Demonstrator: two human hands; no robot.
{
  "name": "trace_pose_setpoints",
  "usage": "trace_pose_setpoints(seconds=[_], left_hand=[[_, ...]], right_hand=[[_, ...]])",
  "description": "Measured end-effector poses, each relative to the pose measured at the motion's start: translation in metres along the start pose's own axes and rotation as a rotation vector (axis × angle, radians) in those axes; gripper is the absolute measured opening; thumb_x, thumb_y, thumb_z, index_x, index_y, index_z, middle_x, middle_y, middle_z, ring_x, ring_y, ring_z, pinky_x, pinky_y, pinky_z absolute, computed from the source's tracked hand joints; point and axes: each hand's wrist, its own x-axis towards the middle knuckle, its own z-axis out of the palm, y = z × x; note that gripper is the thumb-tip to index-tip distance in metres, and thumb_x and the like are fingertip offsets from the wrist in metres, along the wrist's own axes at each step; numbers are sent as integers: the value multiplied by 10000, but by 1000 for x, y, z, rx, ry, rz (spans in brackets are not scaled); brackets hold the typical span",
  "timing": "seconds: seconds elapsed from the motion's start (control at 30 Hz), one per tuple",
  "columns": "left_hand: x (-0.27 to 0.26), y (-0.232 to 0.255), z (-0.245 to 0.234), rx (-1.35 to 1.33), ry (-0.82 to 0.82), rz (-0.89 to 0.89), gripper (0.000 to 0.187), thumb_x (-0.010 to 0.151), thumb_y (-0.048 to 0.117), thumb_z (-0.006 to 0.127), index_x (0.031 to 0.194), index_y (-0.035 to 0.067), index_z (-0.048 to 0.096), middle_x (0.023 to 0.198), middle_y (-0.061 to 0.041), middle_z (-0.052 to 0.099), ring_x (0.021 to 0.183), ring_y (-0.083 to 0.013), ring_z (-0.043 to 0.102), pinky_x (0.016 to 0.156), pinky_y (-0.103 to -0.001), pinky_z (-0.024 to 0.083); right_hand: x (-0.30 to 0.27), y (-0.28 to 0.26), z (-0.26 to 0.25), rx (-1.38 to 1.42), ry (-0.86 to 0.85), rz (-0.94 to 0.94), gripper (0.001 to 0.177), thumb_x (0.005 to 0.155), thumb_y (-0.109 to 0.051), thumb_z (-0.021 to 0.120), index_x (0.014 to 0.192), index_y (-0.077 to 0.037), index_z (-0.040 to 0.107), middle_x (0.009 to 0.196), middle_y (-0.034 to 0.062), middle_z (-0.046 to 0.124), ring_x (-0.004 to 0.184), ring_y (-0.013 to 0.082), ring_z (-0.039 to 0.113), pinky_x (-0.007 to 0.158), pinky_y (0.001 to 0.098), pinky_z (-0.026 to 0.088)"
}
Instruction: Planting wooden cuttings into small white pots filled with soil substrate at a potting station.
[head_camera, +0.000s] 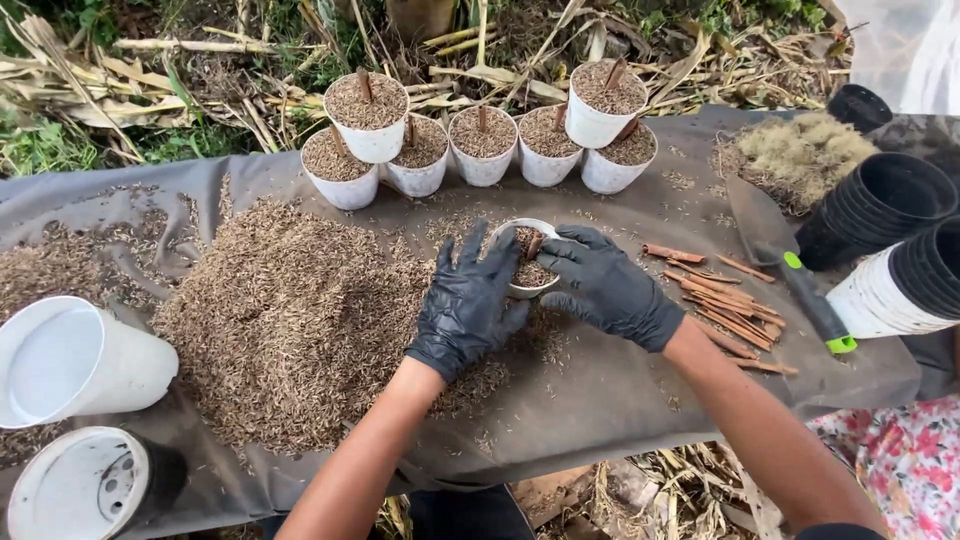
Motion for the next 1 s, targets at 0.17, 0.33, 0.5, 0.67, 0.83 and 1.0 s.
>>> trace_pose_setpoints(seconds=[0.17, 0.33, 0.5, 0.67, 0.83, 1.0], left_hand=[[-3, 4, 6, 26, 33, 87, 639, 918, 433, 527, 1485, 138, 507, 1534, -127, 509, 1467, -341, 422, 1210, -593, 229], [-5, 5, 15, 82, 174, 177, 478, 904, 324, 595, 1325, 97, 612, 1349, -129, 612, 1336, -317, 554, 1149, -563, 349], [-11, 0, 22, 109, 172, 189, 374, 893, 303, 666, 1217, 116, 649, 1150, -93, 633, 1196, -309, 614, 1044, -530, 440], [-13, 8, 21, 9, 195, 157, 219, 931, 257, 643, 1120, 153, 681, 1053, -37, 677, 1110, -273, 667, 1000, -487, 488], [-8, 16, 0, 3, 130, 81, 244, 955, 352, 603, 1121, 189, 678, 1039, -11, 683, 1104, -226, 672, 1066, -506, 443], [-1, 11, -29, -31, -238, 102, 435, 872, 531, 632, 1080, 150, 657, 1060, -55, 667, 1172, -266, 643, 1125, -562, 385]], right_hand=[[-9, 0, 4, -34, 33, -40, 475, 934, -449, 696, 1298, -145, 667, 1306, 90, 642, 1288, 352, 562, 1026, 510, 501], [-11, -5, 18, -96, 99, -17, 380, 962, -346, 679, 1298, -171, 652, 1263, 52, 621, 1286, 305, 556, 1007, 479, 485], [-18, -25, 19, -100, 184, 83, 336, 979, -297, 676, 1285, -166, 637, 1198, 62, 612, 1220, 292, 595, 1008, 473, 490], [-17, -43, 19, -186, 129, 49, 328, 960, -338, 676, 1248, -186, 636, 1139, 18, 595, 1160, 245, 604, 1005, 466, 465], [-14, -40, 25, -299, 67, 42, 399, 917, -342, 705, 1289, -216, 634, 1119, 10, 580, 1132, 215, 599, 1008, 491, 444], [-2, -42, 1, -262, 174, -127, 351, 944, -357, 686, 1220, -141, 669, 1172, 73, 633, 1153, 272, 628, 980, 479, 463]])
